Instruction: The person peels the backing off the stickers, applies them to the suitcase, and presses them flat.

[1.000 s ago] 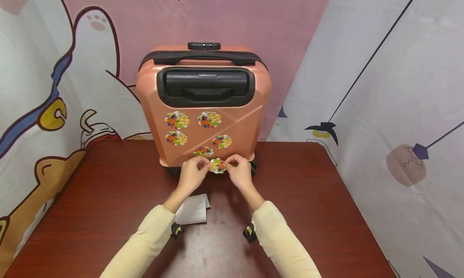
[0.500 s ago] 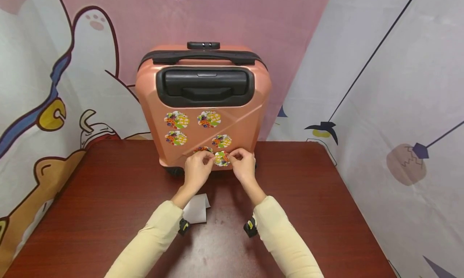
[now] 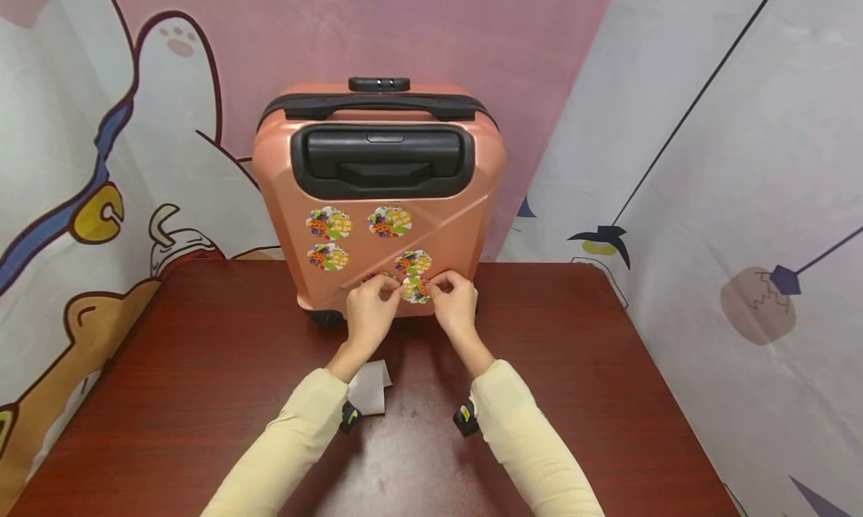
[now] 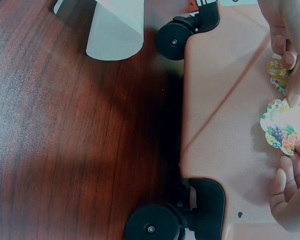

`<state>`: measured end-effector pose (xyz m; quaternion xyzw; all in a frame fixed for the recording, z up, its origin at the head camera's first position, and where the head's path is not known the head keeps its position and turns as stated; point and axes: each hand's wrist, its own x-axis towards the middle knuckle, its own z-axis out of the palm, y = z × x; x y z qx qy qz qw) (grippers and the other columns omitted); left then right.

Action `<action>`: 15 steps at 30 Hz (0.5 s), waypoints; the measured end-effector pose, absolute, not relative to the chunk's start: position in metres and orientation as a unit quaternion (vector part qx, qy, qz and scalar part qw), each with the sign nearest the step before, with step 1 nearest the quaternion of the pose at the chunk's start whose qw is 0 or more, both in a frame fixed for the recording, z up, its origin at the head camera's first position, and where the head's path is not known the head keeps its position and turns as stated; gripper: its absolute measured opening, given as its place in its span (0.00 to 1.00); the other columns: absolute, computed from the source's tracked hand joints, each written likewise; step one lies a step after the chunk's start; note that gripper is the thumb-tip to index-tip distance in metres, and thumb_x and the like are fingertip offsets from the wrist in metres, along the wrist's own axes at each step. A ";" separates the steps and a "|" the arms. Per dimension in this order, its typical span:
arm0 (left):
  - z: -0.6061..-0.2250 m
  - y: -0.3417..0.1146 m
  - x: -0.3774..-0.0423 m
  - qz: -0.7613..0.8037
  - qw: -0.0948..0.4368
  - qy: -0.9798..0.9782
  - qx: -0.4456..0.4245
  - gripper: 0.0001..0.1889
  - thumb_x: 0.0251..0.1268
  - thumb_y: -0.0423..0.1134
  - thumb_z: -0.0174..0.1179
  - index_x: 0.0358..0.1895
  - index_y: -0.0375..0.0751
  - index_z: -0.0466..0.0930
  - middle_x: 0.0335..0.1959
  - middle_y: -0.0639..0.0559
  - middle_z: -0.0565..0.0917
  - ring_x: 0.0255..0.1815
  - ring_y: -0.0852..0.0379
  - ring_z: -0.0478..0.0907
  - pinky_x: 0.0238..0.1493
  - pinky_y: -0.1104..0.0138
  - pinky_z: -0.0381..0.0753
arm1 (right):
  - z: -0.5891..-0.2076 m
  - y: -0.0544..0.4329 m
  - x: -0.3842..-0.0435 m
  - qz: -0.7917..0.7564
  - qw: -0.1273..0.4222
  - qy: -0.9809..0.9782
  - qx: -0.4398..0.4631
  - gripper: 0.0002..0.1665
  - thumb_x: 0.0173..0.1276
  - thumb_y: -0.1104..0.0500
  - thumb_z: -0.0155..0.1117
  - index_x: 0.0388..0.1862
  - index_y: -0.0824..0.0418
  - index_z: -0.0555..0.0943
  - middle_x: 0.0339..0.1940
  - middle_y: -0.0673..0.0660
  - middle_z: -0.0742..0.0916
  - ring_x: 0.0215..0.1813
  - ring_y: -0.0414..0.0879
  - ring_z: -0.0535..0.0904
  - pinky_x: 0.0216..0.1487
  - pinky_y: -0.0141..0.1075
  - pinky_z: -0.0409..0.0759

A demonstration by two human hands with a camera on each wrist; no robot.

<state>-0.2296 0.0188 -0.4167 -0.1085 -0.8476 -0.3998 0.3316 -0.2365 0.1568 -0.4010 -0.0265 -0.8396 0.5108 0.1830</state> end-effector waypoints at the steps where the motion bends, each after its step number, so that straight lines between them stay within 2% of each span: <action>1: -0.417 0.019 -0.230 -0.400 0.334 -0.847 -0.106 0.03 0.49 0.32 0.67 0.25 0.40 0.81 0.21 0.51 0.82 0.18 0.57 0.77 0.22 0.64 0.75 | -0.401 0.157 -0.236 0.510 0.184 -0.840 -0.028 0.03 0.54 0.66 0.67 0.23 0.66 0.82 0.21 0.58 0.82 0.25 0.50 0.76 0.25 0.32 0.71; 15: -0.421 0.024 -0.231 -0.380 0.372 -0.843 -0.079 0.08 0.48 0.33 0.68 0.23 0.41 0.77 0.18 0.52 0.81 0.15 0.57 0.76 0.19 0.63 0.73 | -0.403 0.154 -0.238 0.485 0.214 -0.847 -0.040 0.04 0.52 0.66 0.67 0.22 0.65 0.81 0.19 0.56 0.83 0.24 0.46 0.76 0.25 0.31 0.69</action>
